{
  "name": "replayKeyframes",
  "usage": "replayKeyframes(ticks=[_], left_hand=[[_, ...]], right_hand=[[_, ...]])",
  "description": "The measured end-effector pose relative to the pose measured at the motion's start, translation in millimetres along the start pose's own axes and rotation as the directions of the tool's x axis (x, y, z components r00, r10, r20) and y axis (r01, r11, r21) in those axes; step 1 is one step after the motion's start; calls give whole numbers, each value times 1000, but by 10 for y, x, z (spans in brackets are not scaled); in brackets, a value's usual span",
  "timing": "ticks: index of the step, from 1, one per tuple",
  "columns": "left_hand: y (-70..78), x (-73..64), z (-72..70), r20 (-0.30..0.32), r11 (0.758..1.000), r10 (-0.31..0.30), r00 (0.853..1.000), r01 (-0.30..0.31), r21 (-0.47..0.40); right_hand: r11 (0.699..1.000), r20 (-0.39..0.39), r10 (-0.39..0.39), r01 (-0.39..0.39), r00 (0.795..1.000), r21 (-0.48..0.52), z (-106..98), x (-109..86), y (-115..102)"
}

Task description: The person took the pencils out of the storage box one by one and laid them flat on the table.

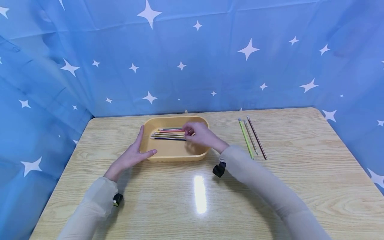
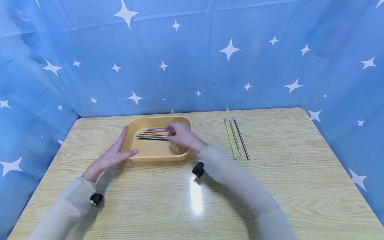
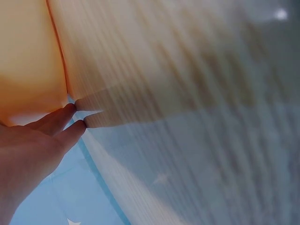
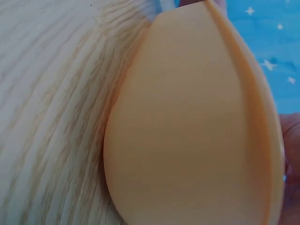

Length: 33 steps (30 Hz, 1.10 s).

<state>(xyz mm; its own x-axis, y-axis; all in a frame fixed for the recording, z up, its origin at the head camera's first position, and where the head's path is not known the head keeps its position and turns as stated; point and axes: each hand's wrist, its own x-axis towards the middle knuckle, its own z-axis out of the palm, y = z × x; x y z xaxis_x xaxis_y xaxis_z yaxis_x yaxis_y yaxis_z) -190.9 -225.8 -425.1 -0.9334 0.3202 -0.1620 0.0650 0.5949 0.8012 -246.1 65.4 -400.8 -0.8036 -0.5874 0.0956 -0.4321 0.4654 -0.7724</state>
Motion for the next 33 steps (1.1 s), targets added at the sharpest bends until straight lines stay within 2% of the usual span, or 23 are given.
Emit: replayKeyframes(ticks=[4, 9, 18, 33], left_hand=[[-15, 1, -1, 4, 1000, 3, 1000, -3, -8], [-33, 5, 6, 6, 1000, 3, 1000, -2, -17], [-28, 4, -6, 0, 1000, 10, 1000, -10, -18], [2, 5, -12, 10, 1000, 5, 1000, -5, 7]], right_hand=[[998, 41, 32, -30, 999, -51, 75, 67, -6], [996, 87, 68, -63, 994, -60, 178, 128, -10], [991, 133, 80, -65, 988, -114, 291, 169, 12], [952, 168, 137, -83, 976, -296, 361, 157, -15]])
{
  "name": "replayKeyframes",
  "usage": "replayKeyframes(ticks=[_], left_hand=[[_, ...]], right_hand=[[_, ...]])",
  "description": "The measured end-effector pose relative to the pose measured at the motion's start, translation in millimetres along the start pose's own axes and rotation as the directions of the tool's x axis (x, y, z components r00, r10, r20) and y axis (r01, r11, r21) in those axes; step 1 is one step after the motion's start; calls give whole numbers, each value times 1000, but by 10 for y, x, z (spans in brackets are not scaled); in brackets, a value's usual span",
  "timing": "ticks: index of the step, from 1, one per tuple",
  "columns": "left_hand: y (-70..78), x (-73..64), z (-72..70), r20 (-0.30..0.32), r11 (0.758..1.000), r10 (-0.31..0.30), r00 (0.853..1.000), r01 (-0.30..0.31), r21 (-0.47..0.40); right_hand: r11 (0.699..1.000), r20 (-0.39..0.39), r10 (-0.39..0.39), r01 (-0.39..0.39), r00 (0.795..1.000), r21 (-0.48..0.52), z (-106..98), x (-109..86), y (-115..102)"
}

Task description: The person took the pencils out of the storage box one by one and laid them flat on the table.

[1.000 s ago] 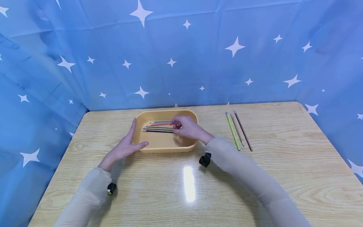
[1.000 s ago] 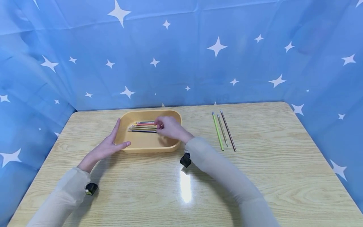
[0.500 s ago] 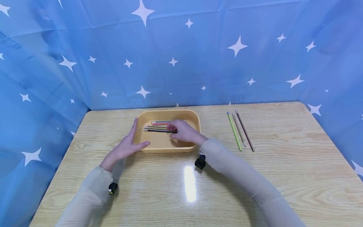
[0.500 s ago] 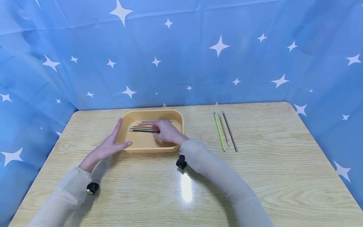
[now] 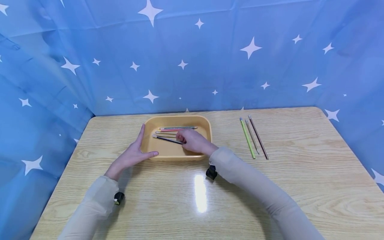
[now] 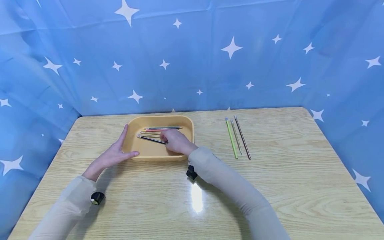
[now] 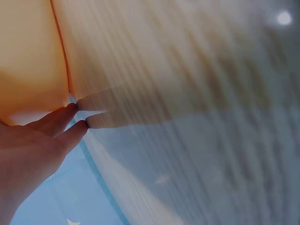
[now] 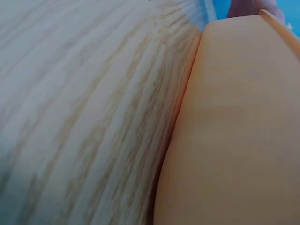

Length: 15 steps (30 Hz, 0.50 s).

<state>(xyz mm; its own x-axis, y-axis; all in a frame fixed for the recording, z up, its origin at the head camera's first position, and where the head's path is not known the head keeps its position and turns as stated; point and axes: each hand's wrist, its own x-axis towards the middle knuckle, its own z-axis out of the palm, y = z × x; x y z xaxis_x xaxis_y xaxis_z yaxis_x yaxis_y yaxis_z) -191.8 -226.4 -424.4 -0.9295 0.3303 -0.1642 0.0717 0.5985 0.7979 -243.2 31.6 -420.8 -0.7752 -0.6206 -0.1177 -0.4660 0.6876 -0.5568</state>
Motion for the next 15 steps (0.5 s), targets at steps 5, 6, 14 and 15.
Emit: replayKeyframes(ticks=[5, 6, 14, 15], left_hand=[[6, -2, 2, -5, 1000, -2, 1000, 2, 0], [7, -2, 3, -5, 1000, -4, 1000, 4, -2], [14, -4, 11, -5, 1000, -24, 1000, 24, -6], [15, -4, 12, -7, 1000, -25, 1000, 25, -5]], right_hand=[[999, 0, -1, 1, 1000, 47, -6, 1, 16], [998, 1, -5, 5, 1000, 65, -8, 0, 23], [951, 67, 20, -40, 998, 307, -17, 8, 92], [939, 77, 30, -55, 997, 340, -19, 7, 94]])
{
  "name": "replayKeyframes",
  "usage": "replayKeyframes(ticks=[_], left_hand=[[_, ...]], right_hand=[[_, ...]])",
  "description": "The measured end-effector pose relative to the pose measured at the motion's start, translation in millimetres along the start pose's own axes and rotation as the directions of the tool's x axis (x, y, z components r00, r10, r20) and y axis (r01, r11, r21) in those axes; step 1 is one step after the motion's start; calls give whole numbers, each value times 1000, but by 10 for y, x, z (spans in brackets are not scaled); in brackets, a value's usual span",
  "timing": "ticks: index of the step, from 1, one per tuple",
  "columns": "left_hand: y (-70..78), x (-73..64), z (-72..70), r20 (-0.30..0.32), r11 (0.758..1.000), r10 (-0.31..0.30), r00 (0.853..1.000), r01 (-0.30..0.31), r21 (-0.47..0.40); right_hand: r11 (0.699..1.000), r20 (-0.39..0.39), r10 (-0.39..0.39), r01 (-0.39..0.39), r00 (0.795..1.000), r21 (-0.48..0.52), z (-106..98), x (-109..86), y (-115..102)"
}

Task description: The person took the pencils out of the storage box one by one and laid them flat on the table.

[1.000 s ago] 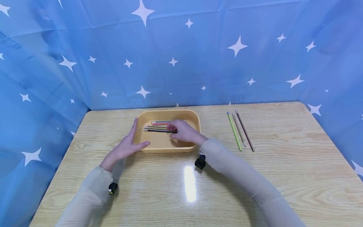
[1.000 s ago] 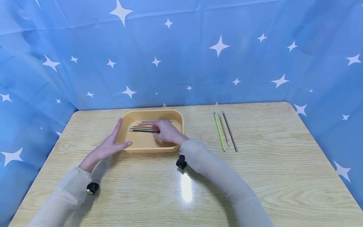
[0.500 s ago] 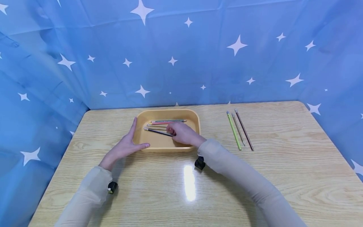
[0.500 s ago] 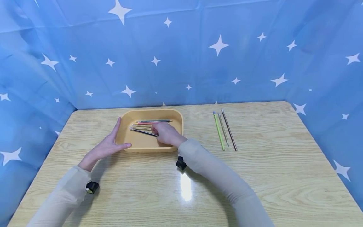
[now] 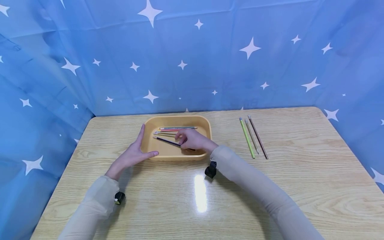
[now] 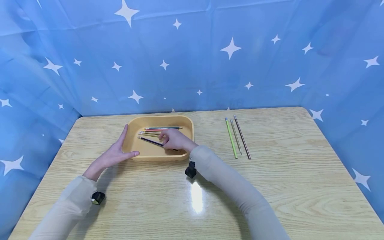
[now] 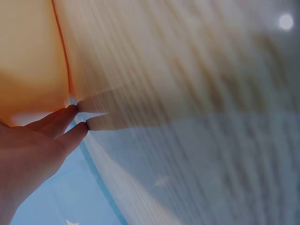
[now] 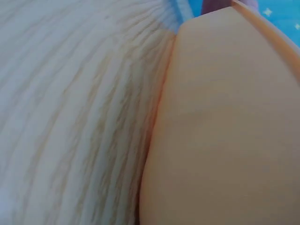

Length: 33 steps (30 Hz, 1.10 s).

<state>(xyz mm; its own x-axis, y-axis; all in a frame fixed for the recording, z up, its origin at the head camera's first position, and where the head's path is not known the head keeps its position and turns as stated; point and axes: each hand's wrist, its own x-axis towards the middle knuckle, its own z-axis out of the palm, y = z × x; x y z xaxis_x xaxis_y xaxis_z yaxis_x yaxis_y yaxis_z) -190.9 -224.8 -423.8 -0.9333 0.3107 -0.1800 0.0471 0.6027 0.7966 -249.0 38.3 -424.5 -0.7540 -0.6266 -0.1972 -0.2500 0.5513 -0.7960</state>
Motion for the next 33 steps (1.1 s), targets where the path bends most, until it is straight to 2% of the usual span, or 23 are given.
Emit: replayKeyframes(ticks=[5, 9, 13, 19, 29, 33], left_hand=[[1, 2, -1, -4, 1000, 4, 1000, -4, 2], [2, 2, 2, -5, 1000, 6, 1000, -6, 3], [5, -7, -1, -4, 1000, 1, 1000, -1, 4], [7, -11, 2, -7, 1000, 1, 1000, 0, 8], [2, -2, 6, -15, 1000, -3, 1000, 3, 17], [-2, -5, 2, -19, 1000, -2, 1000, 3, 23]], right_hand=[[988, 41, 27, -33, 999, 154, -14, -9, -7], [962, 69, 38, -55, 997, 267, -22, -5, -5], [944, 65, 51, -69, 997, 323, -32, -5, -10], [920, 37, 47, -58, 998, 387, -51, -19, -19], [919, -35, 31, -14, 999, 395, -119, -57, -56], [917, -57, -10, 32, 998, 398, -173, -98, -100]])
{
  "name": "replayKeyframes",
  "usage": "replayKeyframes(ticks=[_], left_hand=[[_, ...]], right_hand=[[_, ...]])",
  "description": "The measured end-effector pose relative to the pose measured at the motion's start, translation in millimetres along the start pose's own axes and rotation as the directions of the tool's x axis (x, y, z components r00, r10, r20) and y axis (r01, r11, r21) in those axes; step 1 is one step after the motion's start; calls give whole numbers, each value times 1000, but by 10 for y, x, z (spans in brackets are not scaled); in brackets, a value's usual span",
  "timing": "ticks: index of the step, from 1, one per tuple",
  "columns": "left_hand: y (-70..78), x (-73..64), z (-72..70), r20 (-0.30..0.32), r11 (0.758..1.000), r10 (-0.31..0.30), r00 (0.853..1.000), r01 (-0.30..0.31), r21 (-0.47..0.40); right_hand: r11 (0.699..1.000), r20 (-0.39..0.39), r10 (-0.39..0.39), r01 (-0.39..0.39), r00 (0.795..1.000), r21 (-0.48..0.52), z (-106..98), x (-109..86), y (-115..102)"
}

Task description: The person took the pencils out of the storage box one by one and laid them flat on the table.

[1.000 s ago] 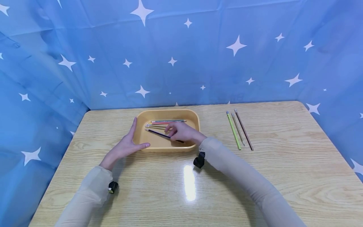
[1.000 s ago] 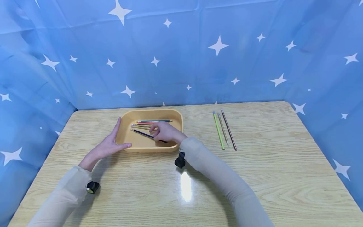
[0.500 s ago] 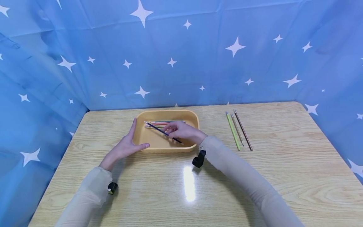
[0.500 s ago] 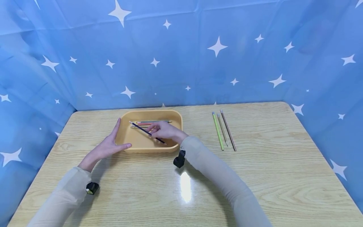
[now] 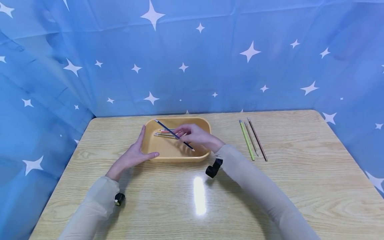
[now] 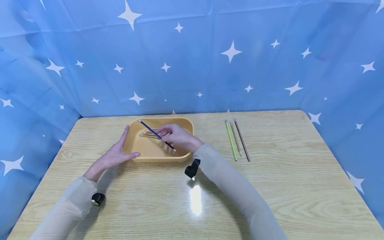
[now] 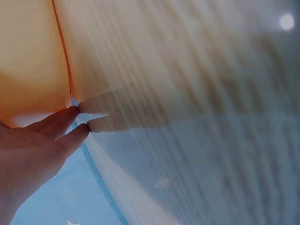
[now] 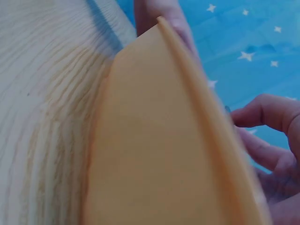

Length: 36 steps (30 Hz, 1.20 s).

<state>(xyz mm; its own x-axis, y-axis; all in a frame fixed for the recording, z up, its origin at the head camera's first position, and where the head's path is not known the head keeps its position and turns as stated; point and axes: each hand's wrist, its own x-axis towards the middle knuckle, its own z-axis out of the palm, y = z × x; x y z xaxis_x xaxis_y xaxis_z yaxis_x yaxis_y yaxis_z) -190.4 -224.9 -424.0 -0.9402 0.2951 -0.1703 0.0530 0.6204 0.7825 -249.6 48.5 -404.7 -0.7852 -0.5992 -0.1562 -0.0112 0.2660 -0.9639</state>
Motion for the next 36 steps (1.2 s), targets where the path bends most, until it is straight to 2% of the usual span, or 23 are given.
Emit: replayKeyframes(ticks=[9, 17, 27, 36], left_hand=[[8, -7, -9, 3, 1000, 9, 1000, -9, 4], [9, -2, -11, 4, 1000, 1, 1000, -1, 23], [-10, -10, 10, 2, 1000, 18, 1000, -18, 3], [-14, -18, 10, 3, 1000, 19, 1000, -19, 4]], right_hand=[[997, -1, -8, 8, 1000, 72, -83, -162, -161], [993, -4, -18, 19, 1000, 115, -199, -328, -128], [998, -60, 4, 0, 998, 58, -454, -654, -70], [998, -139, 53, -49, 989, 33, -746, -962, 114]])
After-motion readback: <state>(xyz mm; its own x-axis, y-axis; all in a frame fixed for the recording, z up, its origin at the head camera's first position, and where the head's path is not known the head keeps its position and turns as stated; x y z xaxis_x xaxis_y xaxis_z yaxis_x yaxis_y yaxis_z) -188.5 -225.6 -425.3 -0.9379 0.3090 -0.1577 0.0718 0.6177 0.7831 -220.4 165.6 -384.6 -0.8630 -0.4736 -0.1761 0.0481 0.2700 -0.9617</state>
